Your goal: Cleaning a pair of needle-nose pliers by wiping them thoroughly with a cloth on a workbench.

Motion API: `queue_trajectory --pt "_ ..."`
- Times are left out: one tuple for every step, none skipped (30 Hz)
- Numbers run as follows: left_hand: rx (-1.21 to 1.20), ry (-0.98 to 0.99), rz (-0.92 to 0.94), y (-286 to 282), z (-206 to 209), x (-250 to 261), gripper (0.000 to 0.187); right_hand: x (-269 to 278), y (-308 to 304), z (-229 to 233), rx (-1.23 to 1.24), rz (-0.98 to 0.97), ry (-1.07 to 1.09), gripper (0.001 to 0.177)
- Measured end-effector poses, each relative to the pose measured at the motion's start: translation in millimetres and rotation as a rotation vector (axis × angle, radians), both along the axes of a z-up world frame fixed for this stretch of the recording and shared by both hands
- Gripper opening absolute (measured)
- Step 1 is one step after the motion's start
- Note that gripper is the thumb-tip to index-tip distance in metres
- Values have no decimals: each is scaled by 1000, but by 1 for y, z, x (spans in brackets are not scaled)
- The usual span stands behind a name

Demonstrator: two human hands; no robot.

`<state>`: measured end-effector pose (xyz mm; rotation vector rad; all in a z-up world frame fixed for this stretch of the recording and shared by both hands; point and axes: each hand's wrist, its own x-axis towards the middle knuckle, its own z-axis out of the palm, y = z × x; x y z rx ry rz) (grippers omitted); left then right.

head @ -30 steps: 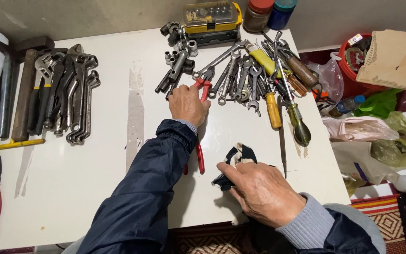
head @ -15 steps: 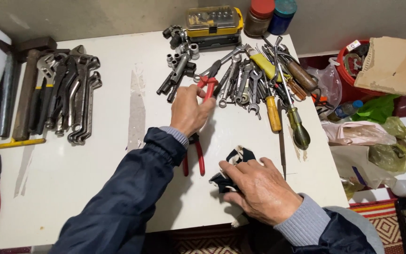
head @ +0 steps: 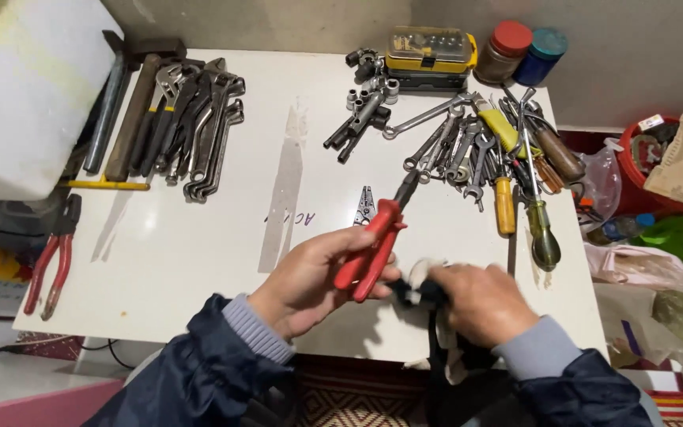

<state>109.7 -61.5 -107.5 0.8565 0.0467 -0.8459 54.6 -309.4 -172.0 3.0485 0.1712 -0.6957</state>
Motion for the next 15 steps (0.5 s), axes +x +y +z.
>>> queue_trajectory --pt "-46 27 56 5 -1 -7 51 -2 -7 5 98 -29 -210 27" --pt "-53 29 60 7 -1 -8 51 -1 -8 15 92 -25 -208 27" --pt "18 66 90 9 -1 -9 52 1 -8 26 194 -245 -165 31" --pt "89 103 120 12 0 -10 52 4 -7 37 298 -467 -123 35" --pt "82 104 128 13 -2 -11 52 2 -5 45 293 -458 -123 35" --pt "71 101 131 13 -4 -13 53 -1 -3 54 614 -573 -272 29" --pt "63 98 132 14 -6 -14 53 -3 -2 62 939 -687 -420 23" --pt "58 99 138 14 -11 -16 53 -3 -1 50 936 -680 -418 23" --pt "63 79 102 12 -17 -17 56 -4 -2 39 1205 -759 -446 18" --pt "69 59 65 10 -22 -18 59 -4 -4 27 1476 -832 -470 14" --pt "62 61 63 7 -23 -20 59 -3 -5 20 1469 -832 -473 14" --pt "62 44 29 3 -24 -22 59 -2 -6 13 1595 -734 -391 15" --pt "66 28 3 2 -25 -24 59 1 -5 4 1719 -629 -296 19" --pt "62 31 7 -5 -26 -27 59 -2 -11 -5 1715 -627 -290 19" --pt "43 36 -43 -7 -26 -30 59 -3 -11 -17 1748 -644 -295 31"
